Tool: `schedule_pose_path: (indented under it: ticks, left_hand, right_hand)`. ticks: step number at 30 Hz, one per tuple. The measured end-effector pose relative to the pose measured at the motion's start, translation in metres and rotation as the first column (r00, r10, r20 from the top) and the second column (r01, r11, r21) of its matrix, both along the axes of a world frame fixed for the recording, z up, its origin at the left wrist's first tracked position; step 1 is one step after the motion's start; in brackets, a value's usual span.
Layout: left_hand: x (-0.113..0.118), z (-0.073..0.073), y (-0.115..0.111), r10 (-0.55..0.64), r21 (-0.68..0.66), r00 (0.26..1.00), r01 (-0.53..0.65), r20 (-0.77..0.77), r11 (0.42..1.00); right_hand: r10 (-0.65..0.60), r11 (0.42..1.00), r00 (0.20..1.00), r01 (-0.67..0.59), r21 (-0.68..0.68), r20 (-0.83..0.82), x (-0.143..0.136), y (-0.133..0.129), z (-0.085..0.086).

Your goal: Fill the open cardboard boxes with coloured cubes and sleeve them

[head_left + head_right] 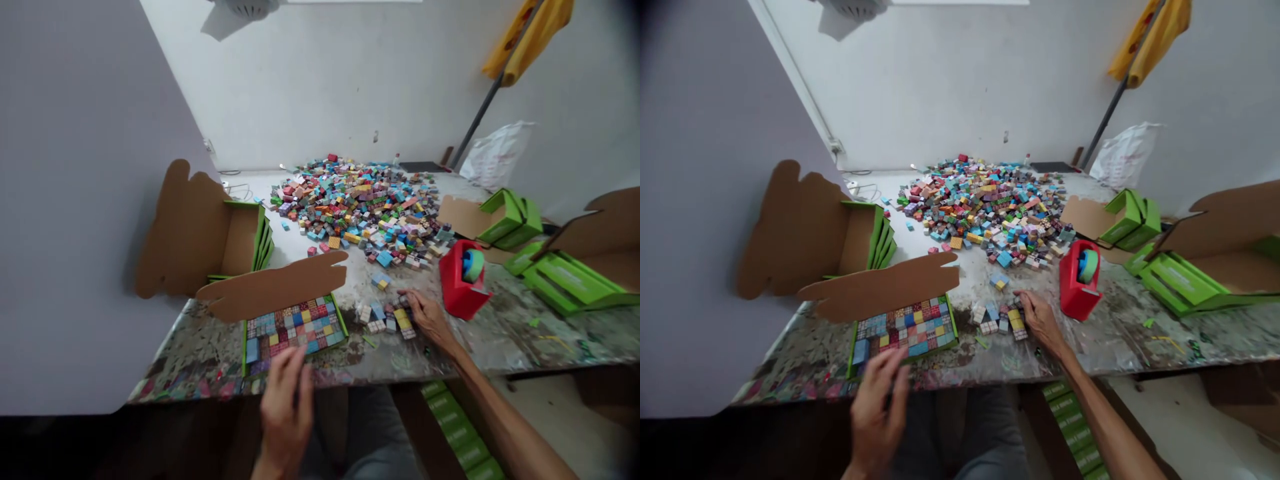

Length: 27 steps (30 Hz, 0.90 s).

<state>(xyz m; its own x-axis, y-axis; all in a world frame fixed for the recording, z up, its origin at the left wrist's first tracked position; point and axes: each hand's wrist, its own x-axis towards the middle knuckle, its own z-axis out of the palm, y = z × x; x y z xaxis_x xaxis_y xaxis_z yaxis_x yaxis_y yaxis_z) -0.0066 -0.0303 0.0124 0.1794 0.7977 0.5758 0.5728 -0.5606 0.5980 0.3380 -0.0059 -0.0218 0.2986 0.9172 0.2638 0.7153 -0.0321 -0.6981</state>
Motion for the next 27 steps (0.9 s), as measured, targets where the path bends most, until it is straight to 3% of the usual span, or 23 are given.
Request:
schedule_pose_path:
  ticks: [3, 6, 11, 19, 27]
  left_hand:
    - [0.05, -0.002, -0.006, -0.262, -0.217, 0.965, 0.249, -0.033, 0.944]
    - [0.095, -0.008, 0.003, -0.334, -0.383, 0.942, 0.296, -0.035, 0.875]
    - [0.138, -0.016, 0.028, -0.324, -0.529, 0.94, 0.22, -0.111, 0.819]
    - [0.149, -0.022, 0.032, -0.268, -0.522, 0.949, 0.148, -0.163, 0.84]
    - [0.145, -0.02, 0.033, -0.348, -0.516, 0.919, 0.211, -0.185, 0.831]
  right_hand:
    - [-0.074, 0.991, 0.98, 0.052, 0.122, 0.185, 0.008, -0.009, -0.002]
    - [-0.127, 0.975, 0.93, 0.052, 0.217, 0.345, 0.003, -0.026, 0.006]
    - [0.219, 0.962, 0.902, -0.263, 0.072, 0.372, -0.02, -0.042, 0.025]
    - [0.469, 0.882, 0.832, -0.426, -0.202, 0.294, -0.025, 0.004, 0.014]
    - [0.416, 0.904, 0.87, -0.366, -0.219, 0.263, -0.007, -0.011, 0.02]
